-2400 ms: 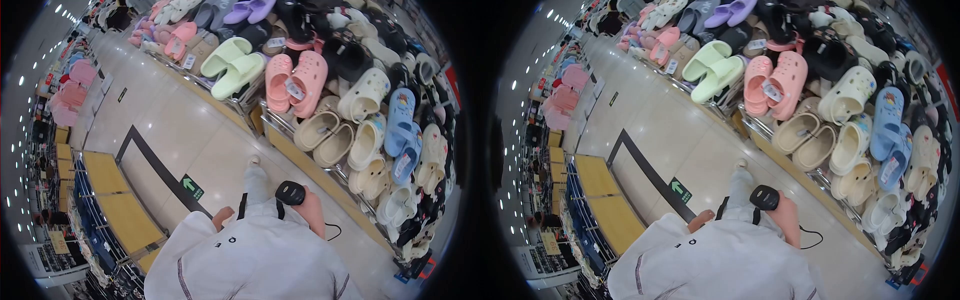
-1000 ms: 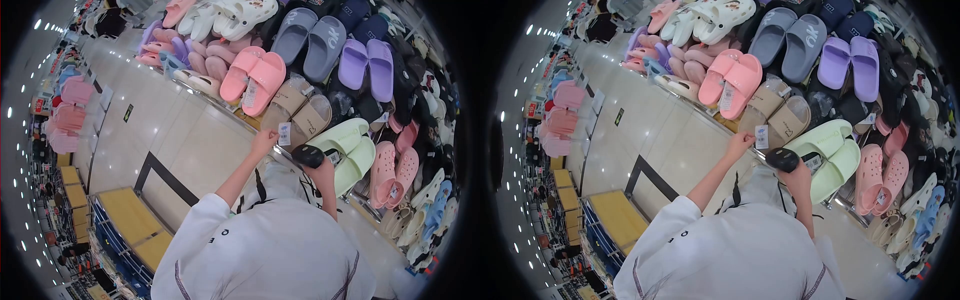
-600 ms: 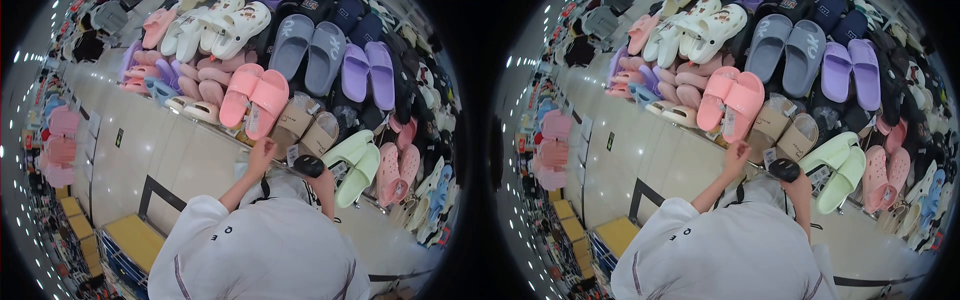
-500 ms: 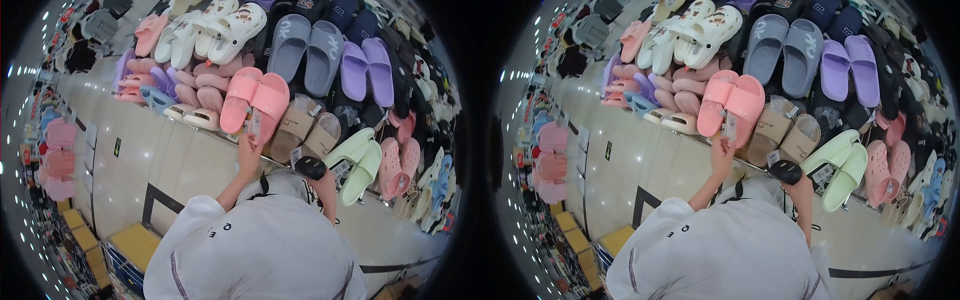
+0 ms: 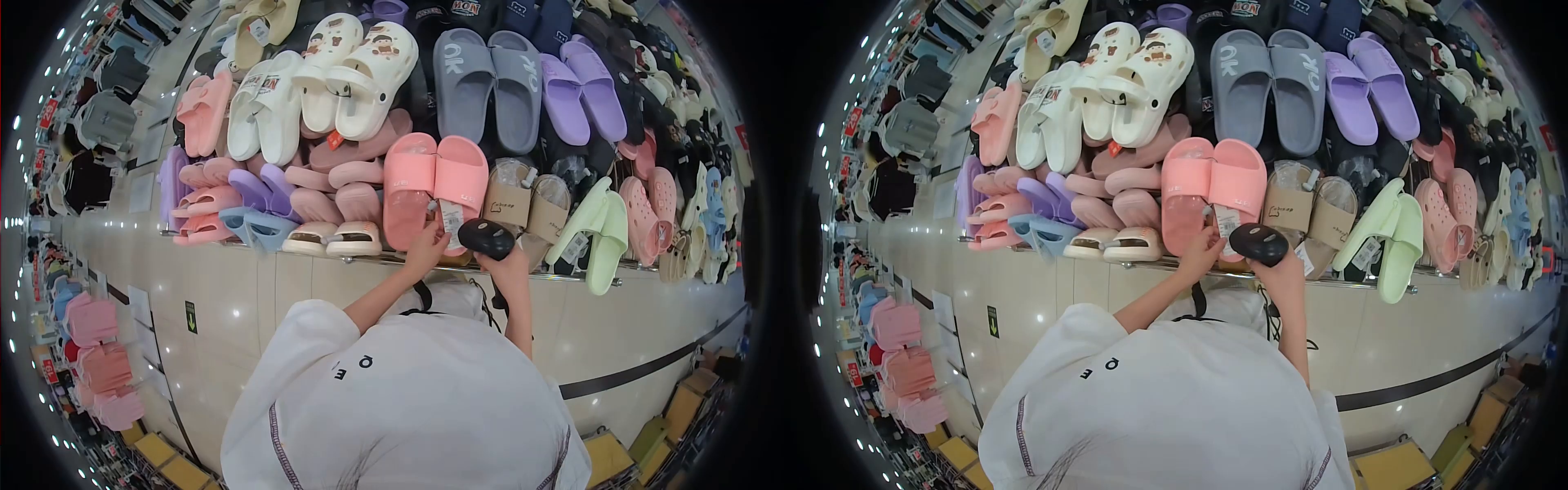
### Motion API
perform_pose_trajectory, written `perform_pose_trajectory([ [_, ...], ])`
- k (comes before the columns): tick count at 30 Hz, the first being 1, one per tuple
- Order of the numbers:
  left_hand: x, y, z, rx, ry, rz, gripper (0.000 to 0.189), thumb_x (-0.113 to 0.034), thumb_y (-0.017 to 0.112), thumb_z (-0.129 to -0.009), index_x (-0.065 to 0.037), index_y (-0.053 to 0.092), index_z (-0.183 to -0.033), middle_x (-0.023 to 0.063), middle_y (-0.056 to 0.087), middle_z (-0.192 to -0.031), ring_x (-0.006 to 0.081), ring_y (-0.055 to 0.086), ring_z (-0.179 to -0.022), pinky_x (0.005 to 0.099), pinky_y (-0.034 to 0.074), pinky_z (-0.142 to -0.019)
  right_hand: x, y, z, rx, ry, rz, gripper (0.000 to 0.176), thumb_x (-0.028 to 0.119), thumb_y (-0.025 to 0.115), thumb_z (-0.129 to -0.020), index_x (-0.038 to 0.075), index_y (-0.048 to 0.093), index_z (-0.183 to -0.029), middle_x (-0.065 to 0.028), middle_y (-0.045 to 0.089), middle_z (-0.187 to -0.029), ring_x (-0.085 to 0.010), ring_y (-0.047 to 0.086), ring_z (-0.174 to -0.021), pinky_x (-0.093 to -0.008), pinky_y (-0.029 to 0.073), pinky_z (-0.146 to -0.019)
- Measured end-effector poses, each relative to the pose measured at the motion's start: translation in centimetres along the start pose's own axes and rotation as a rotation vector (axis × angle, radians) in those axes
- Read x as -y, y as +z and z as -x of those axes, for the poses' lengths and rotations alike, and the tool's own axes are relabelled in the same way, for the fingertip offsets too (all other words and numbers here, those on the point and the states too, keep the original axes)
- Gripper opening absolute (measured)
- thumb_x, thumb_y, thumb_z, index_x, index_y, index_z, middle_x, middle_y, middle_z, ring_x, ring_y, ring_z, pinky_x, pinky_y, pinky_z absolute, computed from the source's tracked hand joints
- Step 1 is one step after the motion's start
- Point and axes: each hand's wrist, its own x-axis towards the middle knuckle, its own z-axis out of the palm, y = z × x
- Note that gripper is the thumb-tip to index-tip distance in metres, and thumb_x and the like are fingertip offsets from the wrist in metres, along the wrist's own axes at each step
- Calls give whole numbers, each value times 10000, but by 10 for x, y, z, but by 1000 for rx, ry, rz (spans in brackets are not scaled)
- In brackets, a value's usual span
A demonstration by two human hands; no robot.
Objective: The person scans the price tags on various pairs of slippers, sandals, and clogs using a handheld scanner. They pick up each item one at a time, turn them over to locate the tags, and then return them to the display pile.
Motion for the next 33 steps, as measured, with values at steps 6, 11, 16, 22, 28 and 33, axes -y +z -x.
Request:
perform_pose_trajectory([
  [6,7,-27,7,239,-45,327,214,-158,551,-854,3,524,-993,24,556,-764,56,488,-609,199,399,-536,13,21,9,-20,35,42,461,156,719,-586,10,576,-1000,-161,637,-837,-284,625,-797,-339,476,-704],
  [11,-17,-73,28,142,143,92,212,-142,561,-829,-18,548,-1001,37,567,-800,114,516,-670,231,419,-595,-1,33,20,24,87,-3,464,126,722,-585,5,573,-1008,-165,631,-882,-267,622,-824,-342,475,-717],
  [16,-26,-106,30,27,236,38,228,-120,559,-804,-29,554,-1013,54,550,-855,131,519,-784,245,422,-649,6,41,26,8,103,-56,443,115,718,-594,-12,576,-995,-155,638,-879,-241,626,-814,-324,474,-711],
  [22,-32,-96,2,86,301,-294,370,-289,591,-784,18,538,-983,152,561,-952,277,532,-842,338,430,-710,27,42,38,-56,129,-69,415,109,723,-595,-19,588,-966,-153,645,-839,-229,632,-777,-319,477,-689],
  [28,-12,-52,-37,35,157,-468,773,-493,609,-723,206,371,-951,354,535,-813,415,578,-809,437,458,-695,-2,43,55,-151,186,-43,453,147,736,-581,-14,580,-974,-166,638,-849,-270,627,-791,-337,472,-708],
  [33,-21,-61,-34,22,193,-529,674,-476,626,-706,93,416,-998,277,554,-877,402,575,-813,415,464,-689,-4,42,72,-201,252,-27,462,141,733,-578,-9,573,-985,-164,637,-848,-271,625,-798,-332,471,-715],
])
